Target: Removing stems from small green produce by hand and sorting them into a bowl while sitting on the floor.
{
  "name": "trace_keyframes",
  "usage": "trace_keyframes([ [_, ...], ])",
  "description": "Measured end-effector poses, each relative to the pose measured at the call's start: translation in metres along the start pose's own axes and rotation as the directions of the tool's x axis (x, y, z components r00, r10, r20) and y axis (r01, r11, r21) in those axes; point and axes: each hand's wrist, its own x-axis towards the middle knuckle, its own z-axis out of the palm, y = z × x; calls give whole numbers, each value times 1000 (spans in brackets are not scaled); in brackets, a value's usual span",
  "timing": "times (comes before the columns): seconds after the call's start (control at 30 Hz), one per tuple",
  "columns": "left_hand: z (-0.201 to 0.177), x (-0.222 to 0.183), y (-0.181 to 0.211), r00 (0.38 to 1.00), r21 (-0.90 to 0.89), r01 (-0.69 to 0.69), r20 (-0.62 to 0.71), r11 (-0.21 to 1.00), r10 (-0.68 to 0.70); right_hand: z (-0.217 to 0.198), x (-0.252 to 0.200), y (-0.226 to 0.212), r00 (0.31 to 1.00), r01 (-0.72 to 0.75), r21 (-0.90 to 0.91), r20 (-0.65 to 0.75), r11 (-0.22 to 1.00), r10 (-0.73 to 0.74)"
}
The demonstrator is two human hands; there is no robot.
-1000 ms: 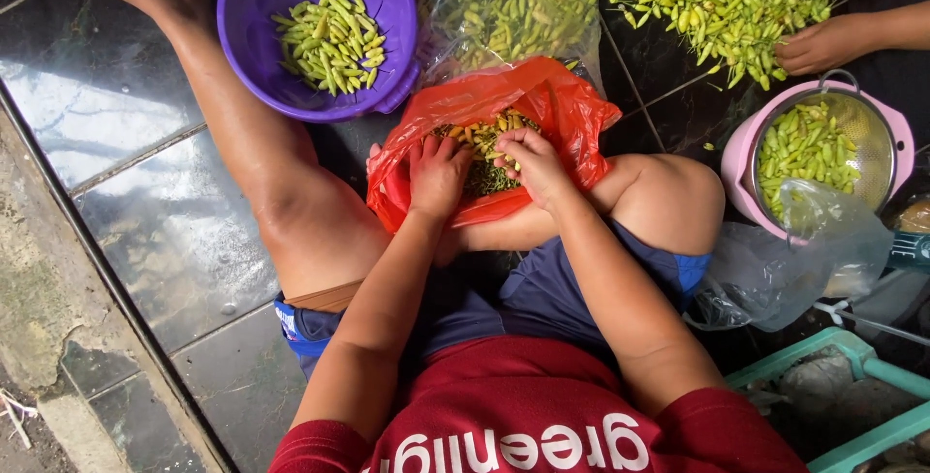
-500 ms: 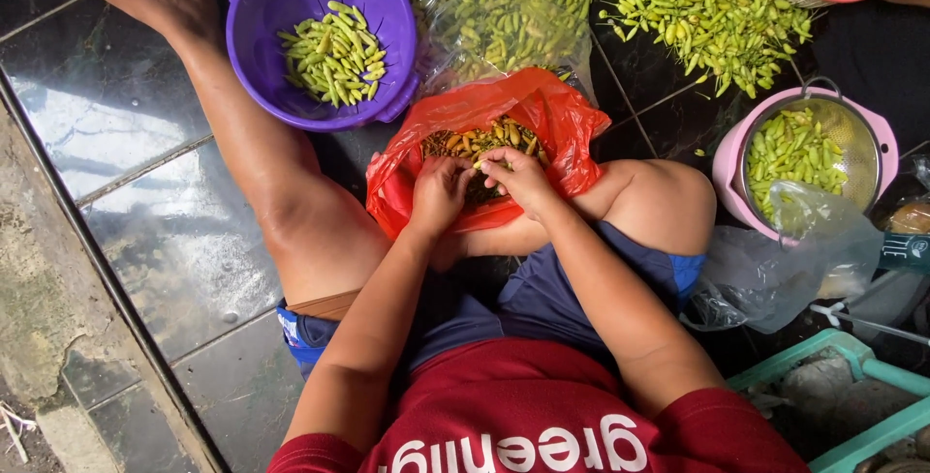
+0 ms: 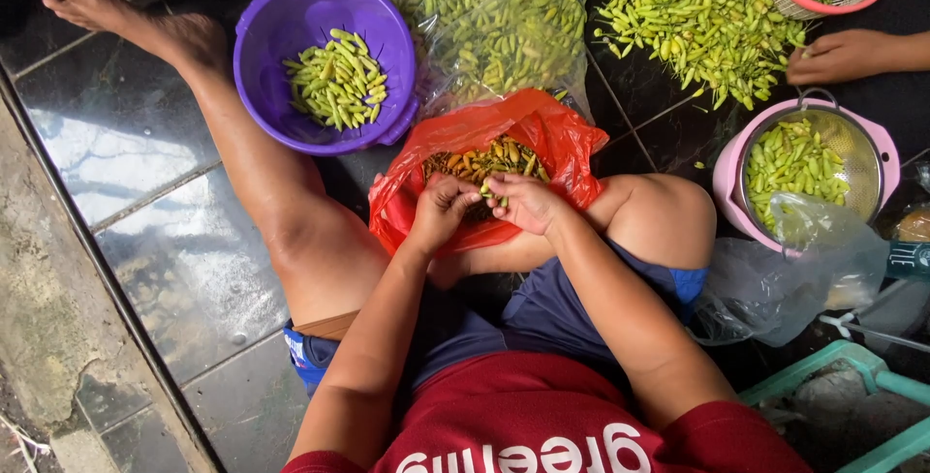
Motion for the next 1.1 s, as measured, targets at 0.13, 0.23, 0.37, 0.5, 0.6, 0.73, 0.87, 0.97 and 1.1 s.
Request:
trace_keyframes([
  [0.13, -5, 6, 14, 990, 94, -132, 59, 987, 127, -3, 2, 4, 997, -64, 82, 38, 995, 61],
  [0.23, -10, 14, 24, 984, 139, -163, 101, 977, 150, -8, 7, 0, 999, -36, 175, -13, 984, 39],
  [0.37, -7, 20, 20, 969, 167, -189, 191, 968, 156, -21, 10, -16, 996, 66, 225, -75, 972, -50],
  [0.5, -4, 45, 12, 940, 521, -97, 327, 848, -94, -12, 2, -26, 996, 78, 270, -60, 960, -64],
  [0.6, 9, 33, -160, 917, 863, -398, 377, 312, 128, -19, 14, -13, 991, 115, 243, -92, 963, -95],
  [0.73, 19, 33, -250, 846, 858, -412, 485, -308, 221, -26, 24, -8, 980, 171, 174, -136, 970, -148],
  [0.87, 9, 45, -92, 943, 929, -324, 303, 178, 136, -22, 28, 4, 956, 231, 17, -188, 973, -224],
  [0.97, 1, 38, -6, 973, 777, -230, 169, 585, 158, -11, 25, 13, 937, 228, -191, -224, 955, -269],
  [1.1, 7, 9, -13, 995, 581, 90, -17, 809, -98, -4, 26, 20, 938, 281, -236, -139, 930, -319],
])
